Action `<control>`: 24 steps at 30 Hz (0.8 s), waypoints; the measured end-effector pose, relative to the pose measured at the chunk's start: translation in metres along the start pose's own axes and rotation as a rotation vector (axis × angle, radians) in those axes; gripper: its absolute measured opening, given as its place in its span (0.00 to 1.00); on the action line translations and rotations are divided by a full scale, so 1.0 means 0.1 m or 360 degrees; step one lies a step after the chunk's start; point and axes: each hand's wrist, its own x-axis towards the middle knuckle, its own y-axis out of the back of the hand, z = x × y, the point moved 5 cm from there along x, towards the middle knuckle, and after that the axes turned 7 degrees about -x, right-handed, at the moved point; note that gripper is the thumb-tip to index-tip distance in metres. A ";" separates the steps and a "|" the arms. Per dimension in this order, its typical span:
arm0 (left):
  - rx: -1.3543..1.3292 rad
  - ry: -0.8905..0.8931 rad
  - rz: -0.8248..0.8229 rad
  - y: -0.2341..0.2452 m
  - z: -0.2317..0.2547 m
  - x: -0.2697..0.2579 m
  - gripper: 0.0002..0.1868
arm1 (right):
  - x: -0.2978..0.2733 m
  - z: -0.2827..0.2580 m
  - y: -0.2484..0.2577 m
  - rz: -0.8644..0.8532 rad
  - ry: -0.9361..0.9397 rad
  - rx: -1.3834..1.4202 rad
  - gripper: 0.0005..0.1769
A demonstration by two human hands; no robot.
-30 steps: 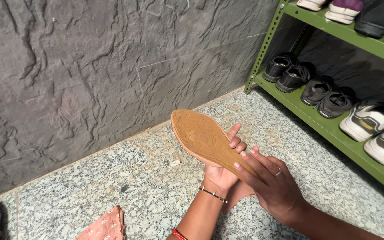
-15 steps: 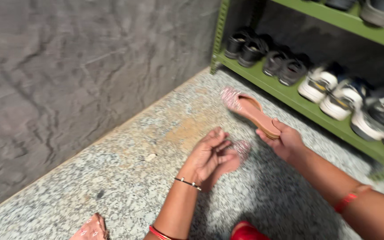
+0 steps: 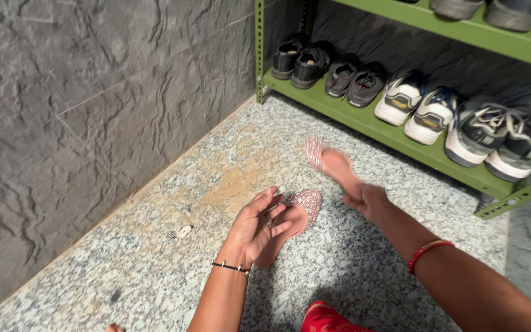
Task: The person wipes several pairs of shoes with a cloth, including sneakers, flip-flops, and slippers, then places them on a green metal shoe rack.
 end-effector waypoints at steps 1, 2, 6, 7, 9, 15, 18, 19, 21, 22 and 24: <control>0.0004 -0.0004 -0.0002 0.00 0.01 0.01 0.22 | 0.00 0.02 0.03 -0.0027 -0.0032 -0.0073 0.23; 0.0009 -0.0009 -0.0003 -0.01 0.02 0.03 0.22 | 0.01 0.02 0.04 -0.0061 -0.0002 0.0067 0.22; 0.0060 -0.0031 0.0036 0.00 0.03 0.01 0.22 | 0.08 0.03 0.16 -0.0085 0.0056 0.0311 0.23; 0.0064 -0.0032 0.0051 0.00 0.04 0.00 0.23 | 0.08 0.05 0.19 -0.0060 0.0059 0.0299 0.23; 0.0075 -0.0037 0.0079 -0.01 0.05 -0.02 0.23 | 0.03 0.09 0.24 0.0020 -0.0034 0.0085 0.21; 0.0107 -0.0061 0.0115 -0.05 0.09 -0.05 0.23 | -0.36 -0.08 0.06 0.0028 0.0039 0.0067 0.21; 0.0074 -0.0077 0.0121 -0.07 0.08 -0.06 0.23 | -0.52 -0.29 -0.09 0.0040 0.0118 0.0074 0.21; 0.0070 -0.0080 0.0120 -0.07 0.09 -0.06 0.22 | -0.55 -0.32 -0.14 0.0025 0.0141 0.0079 0.21; 0.0062 -0.0084 0.0121 -0.08 0.10 -0.07 0.22 | -0.58 -0.38 -0.22 -0.0063 0.0286 0.0252 0.21; 0.0066 -0.0090 0.0125 -0.08 0.10 -0.08 0.22 | -0.58 -0.37 -0.25 -0.0108 0.0357 0.0338 0.21; 0.0069 -0.0105 0.0130 -0.08 0.12 -0.08 0.21 | -0.54 -0.28 -0.21 -0.0012 0.0293 0.0244 0.21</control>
